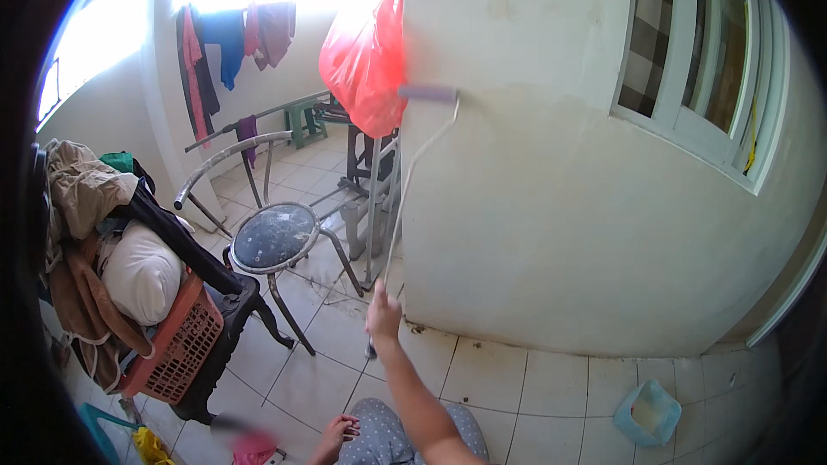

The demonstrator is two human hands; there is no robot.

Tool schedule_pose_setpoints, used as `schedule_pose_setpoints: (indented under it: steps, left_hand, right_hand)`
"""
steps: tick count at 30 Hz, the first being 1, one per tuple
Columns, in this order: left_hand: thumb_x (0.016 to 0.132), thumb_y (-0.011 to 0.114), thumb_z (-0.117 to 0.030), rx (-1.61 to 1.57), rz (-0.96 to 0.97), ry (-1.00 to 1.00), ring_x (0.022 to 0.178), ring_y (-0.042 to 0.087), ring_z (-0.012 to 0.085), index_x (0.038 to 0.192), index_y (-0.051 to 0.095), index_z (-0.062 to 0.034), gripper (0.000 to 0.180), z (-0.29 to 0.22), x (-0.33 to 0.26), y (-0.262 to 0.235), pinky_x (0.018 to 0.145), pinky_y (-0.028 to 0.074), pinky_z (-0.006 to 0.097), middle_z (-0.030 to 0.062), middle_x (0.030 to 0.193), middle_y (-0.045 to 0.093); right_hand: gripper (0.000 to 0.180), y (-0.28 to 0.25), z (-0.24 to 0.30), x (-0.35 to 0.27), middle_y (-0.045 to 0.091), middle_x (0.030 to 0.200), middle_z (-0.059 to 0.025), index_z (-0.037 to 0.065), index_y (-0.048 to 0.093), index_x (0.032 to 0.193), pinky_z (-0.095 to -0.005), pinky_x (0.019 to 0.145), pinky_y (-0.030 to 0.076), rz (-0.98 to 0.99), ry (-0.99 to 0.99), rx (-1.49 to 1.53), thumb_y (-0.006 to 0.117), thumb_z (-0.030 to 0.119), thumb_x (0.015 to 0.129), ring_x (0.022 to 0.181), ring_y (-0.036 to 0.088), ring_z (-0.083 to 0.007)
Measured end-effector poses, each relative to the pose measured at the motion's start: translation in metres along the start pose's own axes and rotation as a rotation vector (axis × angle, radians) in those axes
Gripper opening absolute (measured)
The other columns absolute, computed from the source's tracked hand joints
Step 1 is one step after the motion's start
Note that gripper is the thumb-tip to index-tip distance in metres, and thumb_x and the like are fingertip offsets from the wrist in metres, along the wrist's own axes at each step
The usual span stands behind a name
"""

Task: Painting the lower part of an interior wall using a roller.

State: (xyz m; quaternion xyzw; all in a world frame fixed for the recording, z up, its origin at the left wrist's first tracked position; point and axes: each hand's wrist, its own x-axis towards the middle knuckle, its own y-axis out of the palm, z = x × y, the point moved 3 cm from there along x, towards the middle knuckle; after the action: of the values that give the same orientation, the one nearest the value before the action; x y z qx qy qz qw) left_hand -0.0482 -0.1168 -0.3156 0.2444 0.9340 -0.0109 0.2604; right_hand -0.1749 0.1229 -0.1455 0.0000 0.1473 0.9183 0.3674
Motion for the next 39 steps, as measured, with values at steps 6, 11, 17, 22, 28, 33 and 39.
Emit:
schedule_pose_setpoints:
  steps: [6, 11, 17, 22, 28, 33, 39]
  left_hand:
    - [0.086, 0.044, -0.019, -0.013, -0.068, -0.117, 0.076, 0.059, 0.0137, 0.097, 0.057, -0.009, 0.02, 0.018, 0.003, -0.009, 0.07, 0.042, 0.028, 0.0035, 0.086, 0.063]
    - [0.085, 0.044, -0.02, 0.007, -0.024, -0.089, 0.075, 0.059, 0.0134, 0.097, 0.058, -0.0098, 0.02, 0.027, 0.004, -0.002, 0.069, 0.042, 0.028, 0.003, 0.086, 0.063]
    - [0.084, 0.045, -0.019, 0.022, 0.002, -0.106, 0.075, 0.059, 0.0127, 0.096, 0.058, -0.0097, 0.02, 0.029, 0.003, 0.005, 0.068, 0.041, 0.028, 0.0029, 0.085, 0.062]
    - [0.085, 0.045, -0.02, 0.056, 0.045, -0.13, 0.077, 0.059, 0.0123, 0.096, 0.058, -0.0101, 0.019, 0.028, 0.004, 0.019, 0.068, 0.042, 0.028, 0.002, 0.087, 0.062]
    - [0.086, 0.045, -0.02, 0.083, 0.12, -0.108, 0.077, 0.058, 0.0122, 0.097, 0.058, -0.0099, 0.02, 0.017, 0.002, 0.04, 0.07, 0.042, 0.028, 0.0019, 0.088, 0.062]
    - [0.086, 0.046, -0.02, 0.061, 0.118, -0.109, 0.078, 0.058, 0.0125, 0.097, 0.058, -0.0103, 0.02, 0.03, 0.0, 0.033, 0.07, 0.042, 0.029, 0.0022, 0.088, 0.062]
    - [0.086, 0.045, -0.016, 0.008, 0.038, -0.166, 0.072, 0.056, 0.0121, 0.097, 0.057, -0.0072, 0.018, 0.035, -0.008, 0.024, 0.067, 0.045, 0.027, 0.0035, 0.085, 0.059]
  right_hand:
    - [0.06, -0.026, -0.065, -0.024, 0.036, 0.04, -0.0013, 0.01, 0.038, 0.052, -0.0297, 0.03, 0.032, 0.045, 0.154, -0.01, 0.043, 0.059, 0.086, 0.028, 0.039, -0.0151]
    - [0.052, -0.112, -0.192, -0.102, 0.036, 0.041, -0.0012, 0.013, 0.037, 0.055, -0.0302, 0.028, 0.031, -0.071, 0.457, -0.031, 0.046, 0.053, 0.087, 0.028, 0.037, -0.015]
    - [0.046, -0.199, -0.189, -0.136, 0.031, 0.04, 0.0005, 0.016, 0.034, 0.057, -0.0301, 0.026, 0.028, -0.229, 0.567, -0.151, 0.049, 0.047, 0.088, 0.027, 0.033, -0.0137]
    - [0.05, -0.205, -0.155, -0.109, 0.033, 0.038, -0.0008, 0.015, 0.033, 0.053, -0.0307, 0.026, 0.029, -0.186, 0.443, -0.071, 0.047, 0.049, 0.087, 0.026, 0.034, -0.0149]
    - [0.052, -0.198, -0.098, -0.056, 0.036, 0.039, -0.0023, 0.013, 0.034, 0.053, -0.0315, 0.026, 0.031, -0.043, 0.258, -0.114, 0.045, 0.05, 0.088, 0.027, 0.037, -0.0151]
    - [0.047, -0.235, -0.152, -0.084, 0.034, 0.038, -0.0032, 0.011, 0.037, 0.058, -0.0321, 0.025, 0.029, -0.172, 0.387, -0.212, 0.044, 0.045, 0.09, 0.026, 0.036, -0.017]
    - [0.053, -0.275, -0.172, -0.122, 0.04, 0.041, -0.006, 0.003, 0.042, 0.055, -0.035, 0.027, 0.035, -0.331, 0.479, -0.387, 0.046, 0.044, 0.088, 0.028, 0.042, -0.0201]
